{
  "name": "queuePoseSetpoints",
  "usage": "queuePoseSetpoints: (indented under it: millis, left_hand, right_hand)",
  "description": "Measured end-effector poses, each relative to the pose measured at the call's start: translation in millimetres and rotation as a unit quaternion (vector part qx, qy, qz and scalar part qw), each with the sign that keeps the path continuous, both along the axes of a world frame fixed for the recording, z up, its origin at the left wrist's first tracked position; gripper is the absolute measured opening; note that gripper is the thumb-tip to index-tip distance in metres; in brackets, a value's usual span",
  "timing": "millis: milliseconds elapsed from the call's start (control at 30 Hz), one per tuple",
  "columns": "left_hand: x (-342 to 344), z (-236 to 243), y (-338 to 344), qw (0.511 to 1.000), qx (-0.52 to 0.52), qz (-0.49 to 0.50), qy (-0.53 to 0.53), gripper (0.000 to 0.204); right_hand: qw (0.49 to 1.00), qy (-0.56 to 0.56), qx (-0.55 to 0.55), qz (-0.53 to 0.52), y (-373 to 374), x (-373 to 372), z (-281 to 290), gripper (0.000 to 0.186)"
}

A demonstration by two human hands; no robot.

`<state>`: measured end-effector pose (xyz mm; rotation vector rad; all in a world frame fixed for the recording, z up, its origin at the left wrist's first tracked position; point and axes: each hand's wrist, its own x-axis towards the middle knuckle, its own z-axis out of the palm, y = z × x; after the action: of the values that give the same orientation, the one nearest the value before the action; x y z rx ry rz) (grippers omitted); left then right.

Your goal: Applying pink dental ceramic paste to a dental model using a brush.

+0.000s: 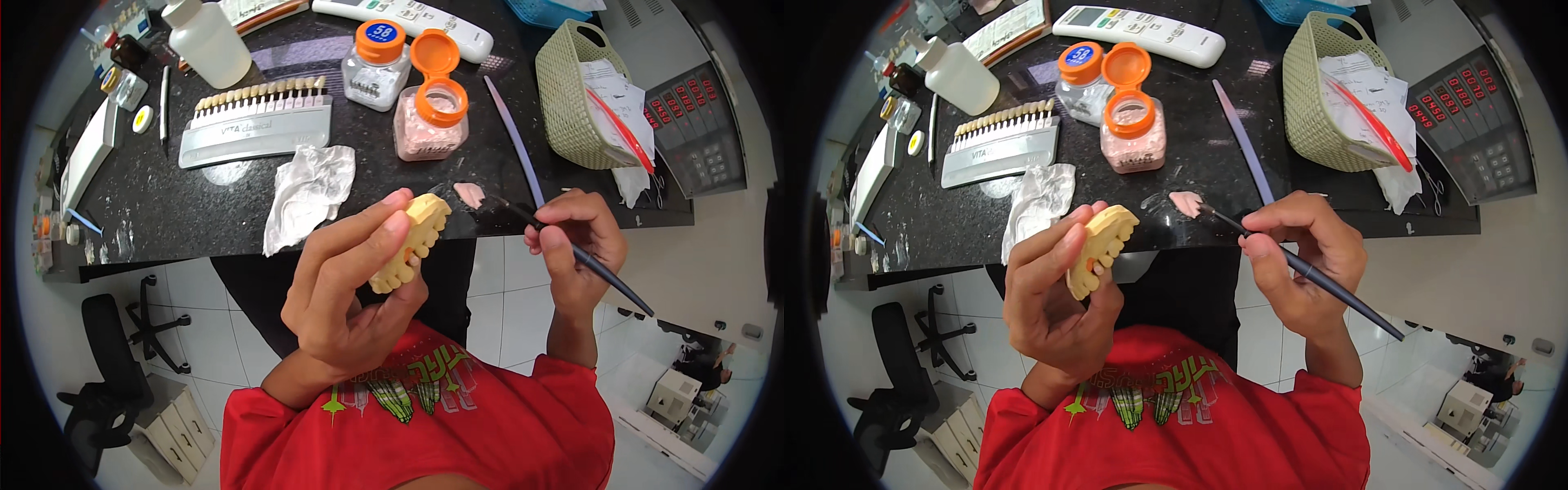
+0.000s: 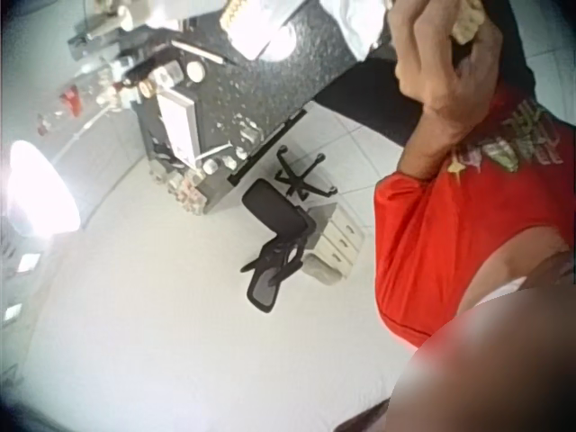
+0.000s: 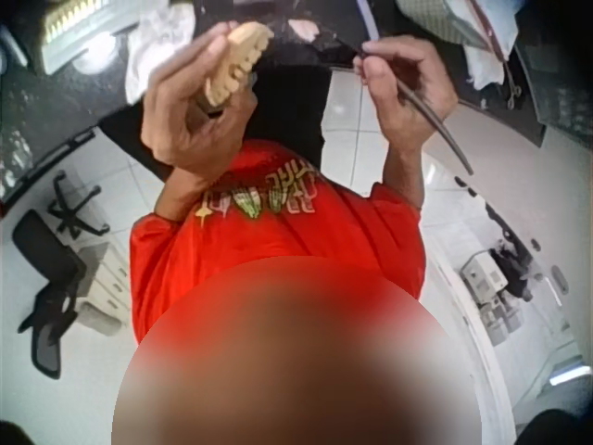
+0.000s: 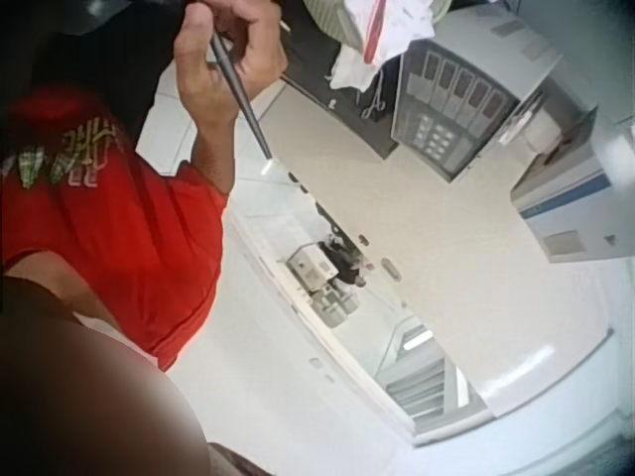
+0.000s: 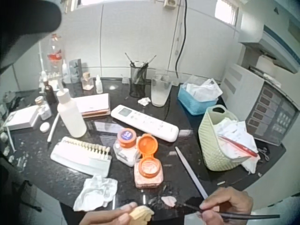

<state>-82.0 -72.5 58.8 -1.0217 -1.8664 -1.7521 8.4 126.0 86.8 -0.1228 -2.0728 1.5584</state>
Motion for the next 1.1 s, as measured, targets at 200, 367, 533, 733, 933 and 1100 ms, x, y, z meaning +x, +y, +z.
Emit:
queuePoseSetpoints:
  millis: [200,367,533,733,933,1100]
  left_hand:
    - [2.1,-4.1,4.2,0.997,-0.065,-0.038,-0.027,0.054]
    - [10.8,-2.7,9.3,0.997,-0.064,-0.019,-0.035,0.052]
    - [14.7,-5.5,19.9,0.997,-0.054,0.051,-0.027,0.049]
    - [26.1,-10.3,28.5,0.995,-0.033,0.095,-0.023,0.047]
    - [30.8,-15.3,34.1,0.991,-0.021,0.131,-0.030,0.045]
    - [29.8,-14.8,32.4,0.991,-0.035,0.121,-0.033,0.045]
  right_hand:
    - [0.998,-0.047,0.032,0.015,11.6,-0.8,-1.1,0.015]
    - [0.995,-0.065,0.017,0.072,19.1,-2.7,1.4,0.017]
    - [0.990,-0.047,0.067,0.117,28.1,-2.8,-3.5,0.013]
    - [0.993,-0.024,0.067,0.092,24.4,-8.3,-4.5,0.012]
    - [0.991,-0.029,0.070,0.112,25.6,-11.1,-3.8,0.012]
    - [0.991,-0.018,0.074,0.107,28.8,-11.0,-2.0,0.013]
